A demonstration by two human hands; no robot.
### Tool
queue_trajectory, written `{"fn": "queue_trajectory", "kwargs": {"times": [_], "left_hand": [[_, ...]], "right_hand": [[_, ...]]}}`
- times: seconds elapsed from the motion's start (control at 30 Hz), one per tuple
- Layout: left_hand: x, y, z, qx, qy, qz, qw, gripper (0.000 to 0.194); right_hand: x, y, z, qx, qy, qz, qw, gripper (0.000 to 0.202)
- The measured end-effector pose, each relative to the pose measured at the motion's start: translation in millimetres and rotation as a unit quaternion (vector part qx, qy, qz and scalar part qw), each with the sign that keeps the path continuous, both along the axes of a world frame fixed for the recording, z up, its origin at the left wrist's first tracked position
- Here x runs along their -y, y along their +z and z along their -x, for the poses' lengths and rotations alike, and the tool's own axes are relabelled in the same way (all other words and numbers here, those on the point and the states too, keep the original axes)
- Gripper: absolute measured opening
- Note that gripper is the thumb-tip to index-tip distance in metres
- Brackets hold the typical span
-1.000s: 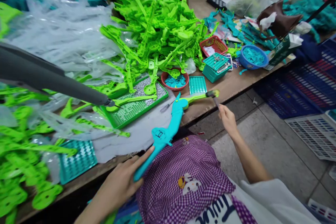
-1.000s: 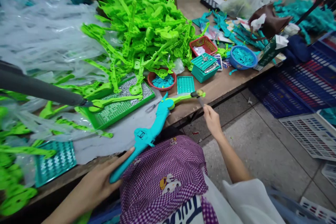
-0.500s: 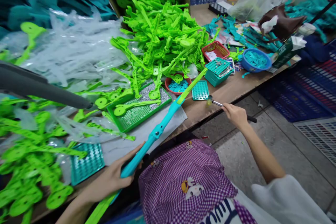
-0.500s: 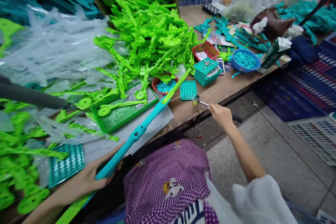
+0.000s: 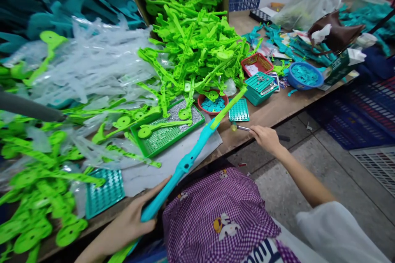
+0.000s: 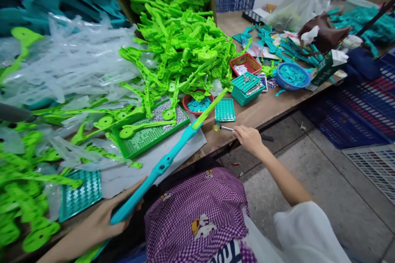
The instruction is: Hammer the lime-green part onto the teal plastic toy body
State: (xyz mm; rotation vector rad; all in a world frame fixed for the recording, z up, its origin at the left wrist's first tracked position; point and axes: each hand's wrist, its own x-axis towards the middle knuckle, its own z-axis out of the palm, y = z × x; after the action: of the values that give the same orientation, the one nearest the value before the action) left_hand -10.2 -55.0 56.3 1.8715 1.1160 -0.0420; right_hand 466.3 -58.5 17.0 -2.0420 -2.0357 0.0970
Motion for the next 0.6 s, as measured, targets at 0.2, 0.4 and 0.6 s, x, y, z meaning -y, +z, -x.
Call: {"fn": "queue_trajectory", "kwargs": {"times": [0.2,0.4,0.6], "left_hand": [[20,-15.0,-4,-0.117,-0.092,-0.204,0.968,0.074],[27,-21.6,-18,-0.244,-0.183,-0.315,0.899,0.062],[44,-19.2,-30,-0.209,-0.154,-0.289,0.921,0.064]], "right_hand": [[43,3.7,43,-0.261,-0.129,-0.023,0.956,0.045],[52,-4.7,61,-0.252,-0.132,-0.041,0.958,0.045],[58,-14.7,66,-0.082,-0.127,0.023,0.988,0.044]]}}
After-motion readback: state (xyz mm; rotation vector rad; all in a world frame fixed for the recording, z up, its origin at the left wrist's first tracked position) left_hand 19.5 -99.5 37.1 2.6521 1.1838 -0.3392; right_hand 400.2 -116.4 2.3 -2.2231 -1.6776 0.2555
